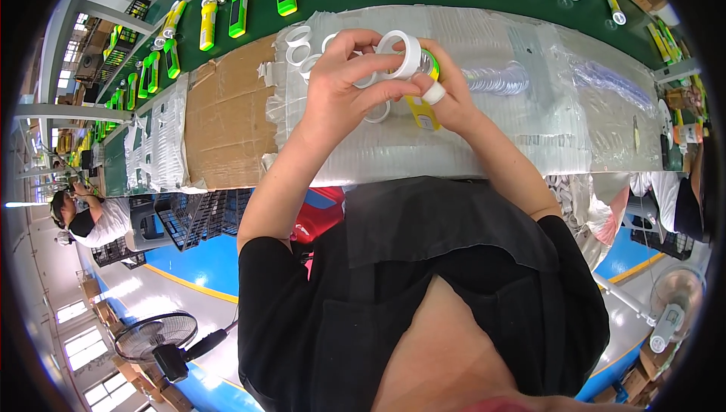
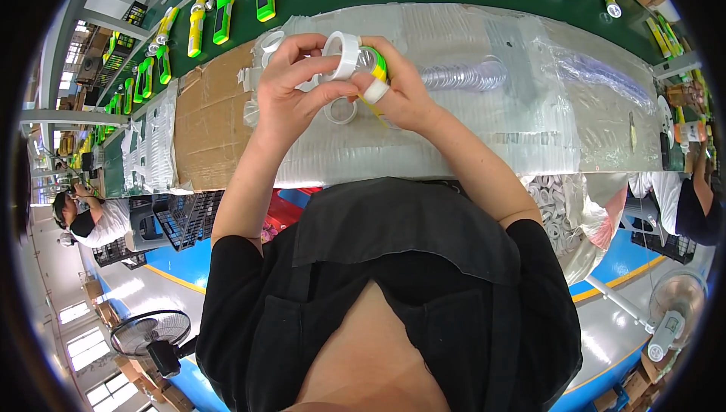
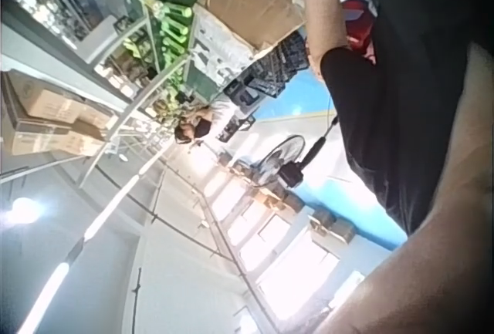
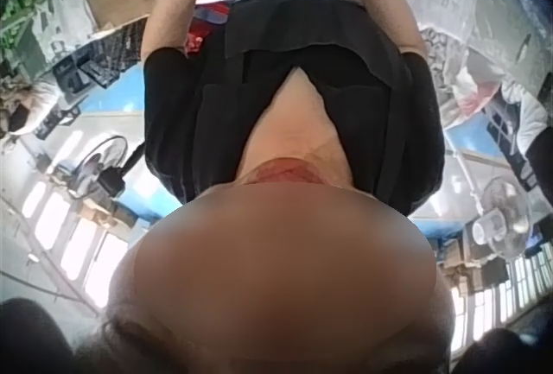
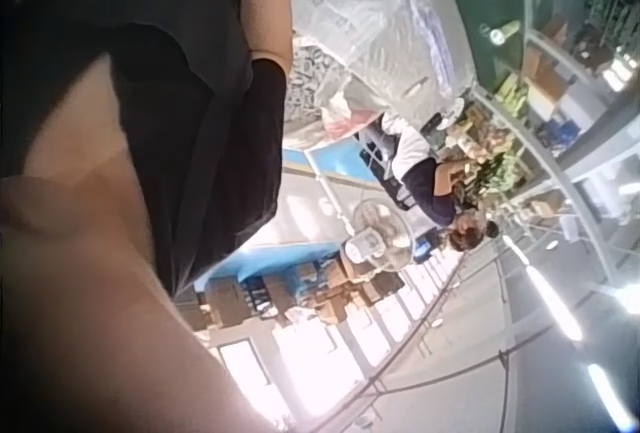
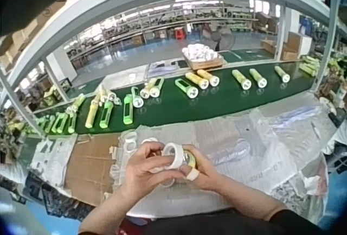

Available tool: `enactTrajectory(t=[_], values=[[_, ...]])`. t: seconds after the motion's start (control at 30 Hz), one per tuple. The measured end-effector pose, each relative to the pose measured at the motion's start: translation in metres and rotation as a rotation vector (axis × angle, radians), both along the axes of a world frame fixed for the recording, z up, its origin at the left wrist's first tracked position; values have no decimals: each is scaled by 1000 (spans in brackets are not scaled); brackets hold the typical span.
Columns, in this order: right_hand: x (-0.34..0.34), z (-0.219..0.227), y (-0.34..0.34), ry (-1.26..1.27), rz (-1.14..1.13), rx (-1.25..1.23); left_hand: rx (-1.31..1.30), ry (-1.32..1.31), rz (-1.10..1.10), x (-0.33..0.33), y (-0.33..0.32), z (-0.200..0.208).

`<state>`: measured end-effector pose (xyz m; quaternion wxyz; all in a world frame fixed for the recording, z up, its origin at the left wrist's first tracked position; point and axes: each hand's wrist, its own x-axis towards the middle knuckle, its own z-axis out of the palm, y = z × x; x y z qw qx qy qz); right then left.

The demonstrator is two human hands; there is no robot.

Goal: Assemble handheld flashlights by attaching plastic rings and reflectors to the flashlight housings.

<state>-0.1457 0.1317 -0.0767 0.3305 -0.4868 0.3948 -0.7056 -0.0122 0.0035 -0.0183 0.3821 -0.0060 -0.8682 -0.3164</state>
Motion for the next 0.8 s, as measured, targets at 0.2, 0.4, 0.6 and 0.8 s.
enactTrajectory(t=[0.2,0.4,0.6,0.8], values=[[-16,19,7,195,-104,-111,-9,-94,-52,-7,2,9],[-68,64,40,819,-243,36,-57,-145,-90,-20,17,16],[-79,120,38,1179,14,234,60,-224,-117,-37,29,6],[-76,137,25,1341,113,418,83,-203,-132,-42,29,2]])
